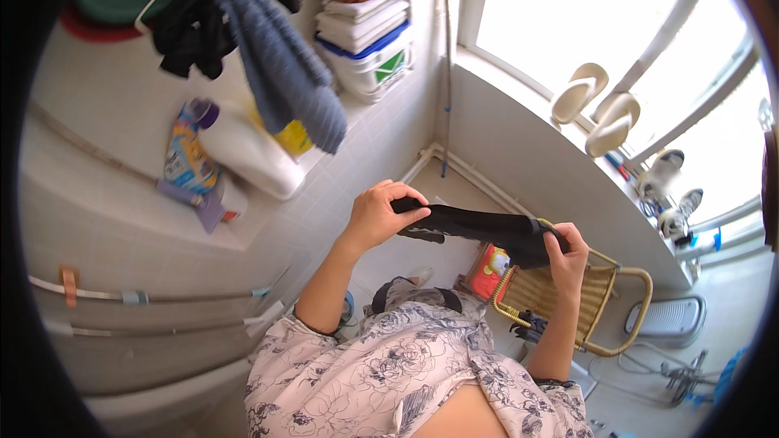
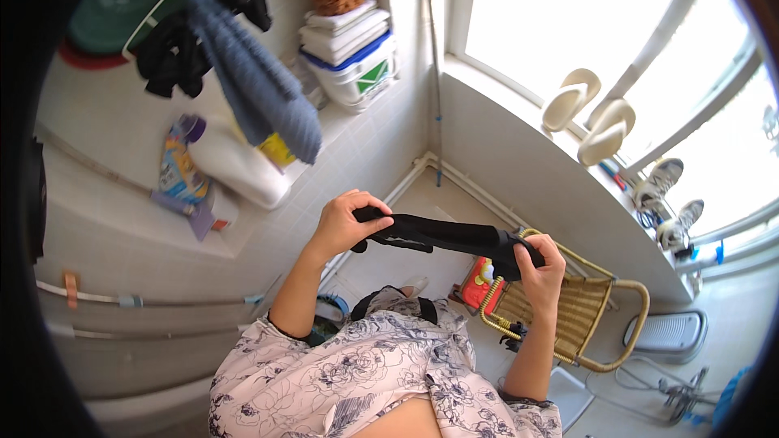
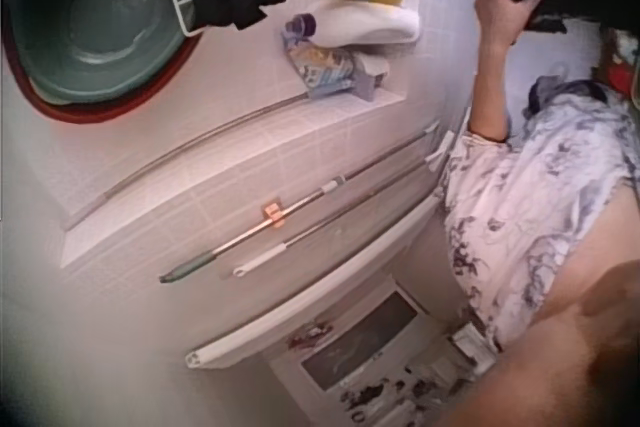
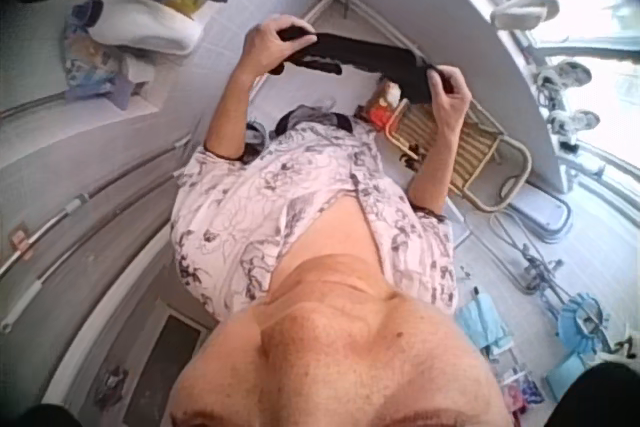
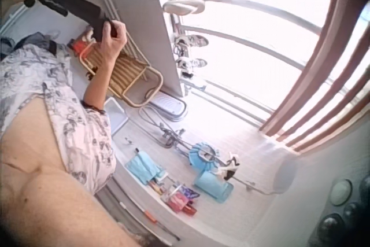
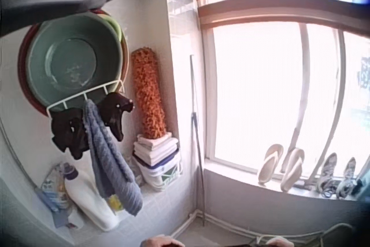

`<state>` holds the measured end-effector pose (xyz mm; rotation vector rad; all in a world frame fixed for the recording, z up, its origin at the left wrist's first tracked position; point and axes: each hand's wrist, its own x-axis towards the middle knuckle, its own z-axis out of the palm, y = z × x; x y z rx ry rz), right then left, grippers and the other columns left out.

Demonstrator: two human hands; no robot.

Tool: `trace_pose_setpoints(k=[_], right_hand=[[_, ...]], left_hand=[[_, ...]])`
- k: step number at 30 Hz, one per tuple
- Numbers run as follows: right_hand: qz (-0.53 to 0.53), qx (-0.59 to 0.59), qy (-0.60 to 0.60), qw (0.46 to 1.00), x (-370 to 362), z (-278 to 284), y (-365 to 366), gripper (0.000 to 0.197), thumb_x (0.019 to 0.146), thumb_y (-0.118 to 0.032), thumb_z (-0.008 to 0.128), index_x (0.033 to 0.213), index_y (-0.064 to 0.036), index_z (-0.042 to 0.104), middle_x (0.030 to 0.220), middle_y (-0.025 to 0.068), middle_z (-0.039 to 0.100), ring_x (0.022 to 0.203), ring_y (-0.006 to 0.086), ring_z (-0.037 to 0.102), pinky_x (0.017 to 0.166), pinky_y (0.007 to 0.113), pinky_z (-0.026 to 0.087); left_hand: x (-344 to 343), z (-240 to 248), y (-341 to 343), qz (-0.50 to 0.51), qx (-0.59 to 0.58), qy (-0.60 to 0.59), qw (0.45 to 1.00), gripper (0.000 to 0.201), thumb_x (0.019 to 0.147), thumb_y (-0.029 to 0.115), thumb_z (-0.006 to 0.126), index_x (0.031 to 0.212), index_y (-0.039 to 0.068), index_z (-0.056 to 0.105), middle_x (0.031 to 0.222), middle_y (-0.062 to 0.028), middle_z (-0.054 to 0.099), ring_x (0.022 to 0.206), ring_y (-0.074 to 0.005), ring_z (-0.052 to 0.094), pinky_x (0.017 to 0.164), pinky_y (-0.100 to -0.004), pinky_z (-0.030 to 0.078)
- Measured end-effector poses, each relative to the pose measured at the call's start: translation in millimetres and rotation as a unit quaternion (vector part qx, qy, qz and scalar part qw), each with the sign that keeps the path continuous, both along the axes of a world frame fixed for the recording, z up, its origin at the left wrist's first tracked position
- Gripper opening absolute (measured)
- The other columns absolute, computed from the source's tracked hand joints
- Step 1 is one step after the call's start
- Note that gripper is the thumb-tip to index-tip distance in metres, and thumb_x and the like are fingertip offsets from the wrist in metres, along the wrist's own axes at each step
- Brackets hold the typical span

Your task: The person folds several pieces of clothing in a bathroom. They pick up a striped towel and a pink cloth, fold them neatly, and place them on a table. They then fold a blue towel and a black garment, placing them on a wall-mounted rack.

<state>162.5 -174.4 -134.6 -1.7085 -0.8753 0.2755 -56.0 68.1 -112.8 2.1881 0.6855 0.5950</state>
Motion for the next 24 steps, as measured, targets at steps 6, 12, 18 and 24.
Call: trace_pose_setpoints(k=[6,12,18,24], right_hand=[[0.125,-0.084,-0.132,0.98,-8.7,17.4,21.4,0.028,0.059,-0.005,0.076,0.081,-0.0006,0.059,0.074,0.0077,0.056,0.068,0.0206,0.055,0.064,0.028,0.044],[0.182,-0.08,-0.122,0.972,-20.1,5.7,51.3,0.011,0.071,-0.002,0.067,0.078,0.0019,0.058,0.07,0.0092,0.055,0.062,0.0212,0.054,0.059,0.028,0.043],[0.233,-0.004,-0.117,0.965,-36.0,0.7,78.7,0.007,0.077,-0.003,0.062,0.08,0.0029,0.059,0.08,0.0106,0.059,0.071,0.0206,0.057,0.068,0.027,0.044],[0.305,-0.005,-0.007,0.952,-66.3,-4.1,105.0,0.011,0.089,-0.009,0.052,0.091,0.0018,0.056,0.077,0.0048,0.058,0.073,0.0118,0.052,0.07,0.024,0.042]], left_hand=[[-41.4,3.8,-11.6,0.053,0.095,0.009,0.994,0.022,0.068,0.037,0.072,0.075,0.017,0.067,0.068,0.0037,0.06,0.067,-0.0169,0.053,0.061,-0.03,0.044],[-83.3,0.5,-27.5,0.162,0.13,-0.04,0.977,0.019,0.069,0.033,0.072,0.075,0.015,0.067,0.067,0.0032,0.059,0.065,-0.0162,0.053,0.058,-0.0285,0.043],[-122.9,3.9,-45.3,0.226,0.134,-0.049,0.964,0.018,0.069,0.027,0.073,0.075,0.012,0.066,0.07,-0.0002,0.059,0.067,-0.0182,0.054,0.06,-0.0301,0.045],[-157.4,11.8,-56.0,0.254,0.108,-0.109,0.955,0.012,0.074,0.01,0.069,0.078,0.005,0.059,0.087,-0.0036,0.065,0.078,-0.0178,0.056,0.073,-0.0285,0.044]])
